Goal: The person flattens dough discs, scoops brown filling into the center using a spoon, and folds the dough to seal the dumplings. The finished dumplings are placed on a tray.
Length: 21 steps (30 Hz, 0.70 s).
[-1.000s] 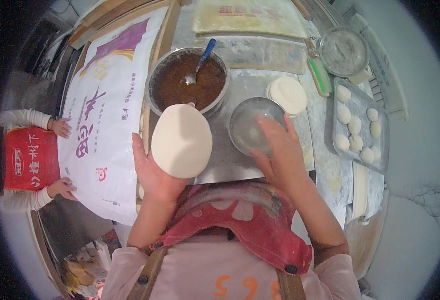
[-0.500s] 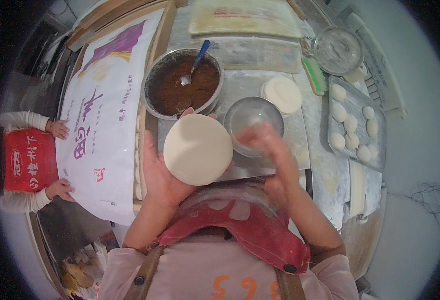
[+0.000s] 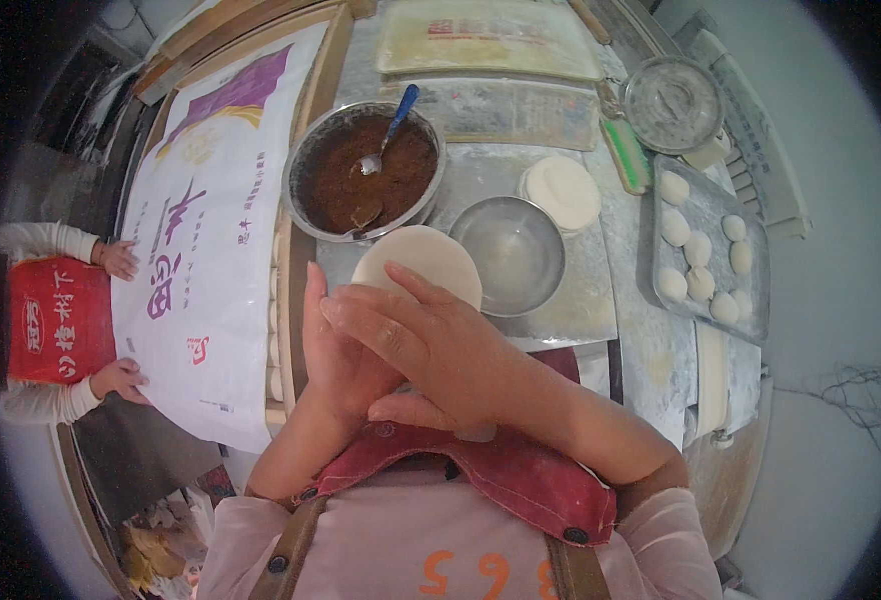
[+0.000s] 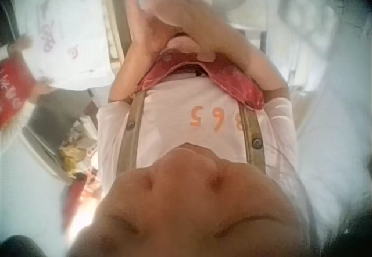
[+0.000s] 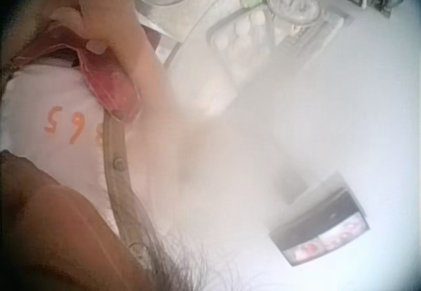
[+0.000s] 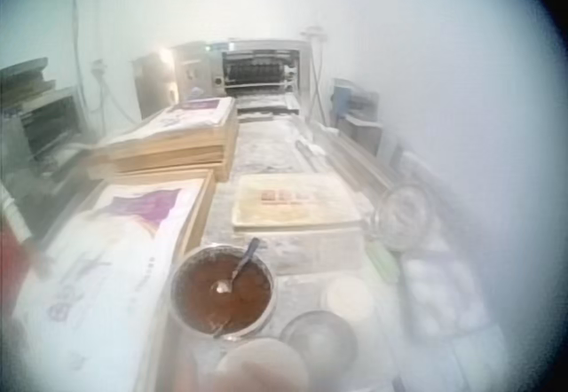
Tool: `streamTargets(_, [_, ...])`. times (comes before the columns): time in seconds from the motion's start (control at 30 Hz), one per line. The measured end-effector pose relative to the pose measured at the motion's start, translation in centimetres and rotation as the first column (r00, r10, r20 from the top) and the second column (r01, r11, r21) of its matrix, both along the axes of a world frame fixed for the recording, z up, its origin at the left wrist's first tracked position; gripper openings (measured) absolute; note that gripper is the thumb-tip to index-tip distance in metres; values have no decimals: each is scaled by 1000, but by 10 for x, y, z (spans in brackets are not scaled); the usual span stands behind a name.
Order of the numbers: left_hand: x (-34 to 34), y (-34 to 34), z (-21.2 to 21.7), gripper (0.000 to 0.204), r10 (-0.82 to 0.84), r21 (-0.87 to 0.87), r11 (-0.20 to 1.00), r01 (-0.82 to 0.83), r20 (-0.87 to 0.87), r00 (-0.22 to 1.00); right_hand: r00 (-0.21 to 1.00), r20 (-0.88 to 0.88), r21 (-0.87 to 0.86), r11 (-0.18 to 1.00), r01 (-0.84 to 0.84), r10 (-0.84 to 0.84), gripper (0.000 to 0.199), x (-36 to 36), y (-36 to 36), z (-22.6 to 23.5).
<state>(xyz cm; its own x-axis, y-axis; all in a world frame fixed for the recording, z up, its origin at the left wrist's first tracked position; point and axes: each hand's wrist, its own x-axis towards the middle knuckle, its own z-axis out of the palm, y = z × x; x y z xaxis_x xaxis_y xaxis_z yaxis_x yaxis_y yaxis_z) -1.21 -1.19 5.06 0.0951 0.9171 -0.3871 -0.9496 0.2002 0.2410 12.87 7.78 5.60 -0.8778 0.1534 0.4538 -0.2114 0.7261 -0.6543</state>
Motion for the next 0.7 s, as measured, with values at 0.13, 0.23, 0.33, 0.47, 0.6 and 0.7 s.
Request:
streamTargets(0.13, [-2, 0, -7, 91, 13, 86, 996, -14, 6, 1000, 1000, -2, -44, 999, 9, -9, 81, -4, 3, 4])
streamTargets(0.23, [2, 0, -2, 90, 75, 111, 991, -80, 49, 996, 998, -7, 88, 994, 69, -69, 79, -4, 7, 7])
streamTargets(0.33, [2, 0, 1, 88, 97, 99, 990, -100, 35, 995, 984, 24, 173, 970, 172, -178, 80, -5, 17, 9])
streamTargets(0.47, [-3, -6, -9, 90, 46, 194, 975, -108, 302, 952, 962, -20, 255, 929, 270, -274, 84, -2, 24, 6])
streamTargets(0.6, [1, -5, 1, 91, 101, 107, 987, -117, 141, 985, 936, 20, 264, 905, 334, -352, 87, 7, 26, 8])
streamTargets(0.7, [1, -8, -3, 91, 113, 128, 982, -137, 174, 978, 946, 22, 224, 924, 312, -324, 87, 2, 21, 14])
